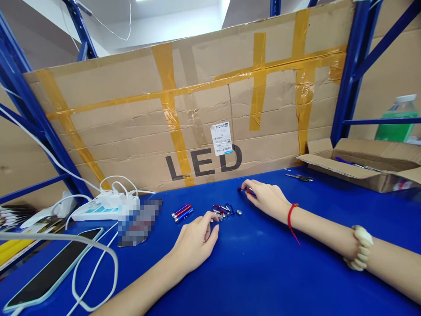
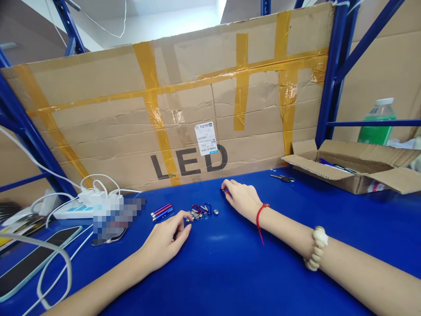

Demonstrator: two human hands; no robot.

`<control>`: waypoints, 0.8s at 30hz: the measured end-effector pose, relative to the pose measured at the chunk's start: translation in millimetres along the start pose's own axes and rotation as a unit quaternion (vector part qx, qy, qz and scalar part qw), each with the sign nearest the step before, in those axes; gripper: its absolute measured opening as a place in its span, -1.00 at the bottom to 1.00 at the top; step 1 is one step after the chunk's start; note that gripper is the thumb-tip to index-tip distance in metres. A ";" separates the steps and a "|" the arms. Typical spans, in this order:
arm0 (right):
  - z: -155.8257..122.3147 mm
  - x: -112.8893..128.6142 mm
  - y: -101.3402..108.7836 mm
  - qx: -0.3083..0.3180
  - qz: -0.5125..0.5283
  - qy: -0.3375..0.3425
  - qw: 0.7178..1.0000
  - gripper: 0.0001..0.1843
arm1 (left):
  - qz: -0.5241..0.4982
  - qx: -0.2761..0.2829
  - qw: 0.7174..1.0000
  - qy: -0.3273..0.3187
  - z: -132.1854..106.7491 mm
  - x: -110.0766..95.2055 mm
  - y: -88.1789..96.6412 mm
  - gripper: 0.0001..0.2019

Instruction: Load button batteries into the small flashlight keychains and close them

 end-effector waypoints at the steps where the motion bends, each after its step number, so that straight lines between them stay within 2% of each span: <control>1: 0.0 -0.9 -3.1 0.015 -0.012 -0.005 1.000 -0.81 | 0.002 0.000 1.000 0.001 -0.2 -0.1 0.0 -0.80; 6: -0.6 -6.2 -13.5 0.063 -0.063 -0.027 0.996 -0.78 | 0.009 0.002 1.000 0.002 0.1 -0.3 -0.2 -0.81; 18: -4.3 -6.0 -8.5 0.041 -0.111 -0.024 0.993 -0.76 | 0.023 -0.002 1.000 0.013 0.0 -0.1 0.7 -0.80; 21: -4.1 1.5 -1.8 0.011 -0.103 0.008 0.995 -0.78 | 0.031 -0.021 0.999 0.019 -0.1 2.9 4.6 -0.81; 24: -8.3 20.0 6.8 -0.020 -0.049 0.080 0.995 -0.77 | 0.064 -0.068 0.995 0.035 -0.3 10.9 16.7 -0.82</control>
Point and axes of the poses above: each hand's wrist, its own z-axis towards the middle knuckle, its own y-axis out of the back of the hand, x = y × z, the point moved 9 cm from there along z, towards the middle knuckle, and after that the axes turned 8 degrees about -y, right-handed, at the moved point
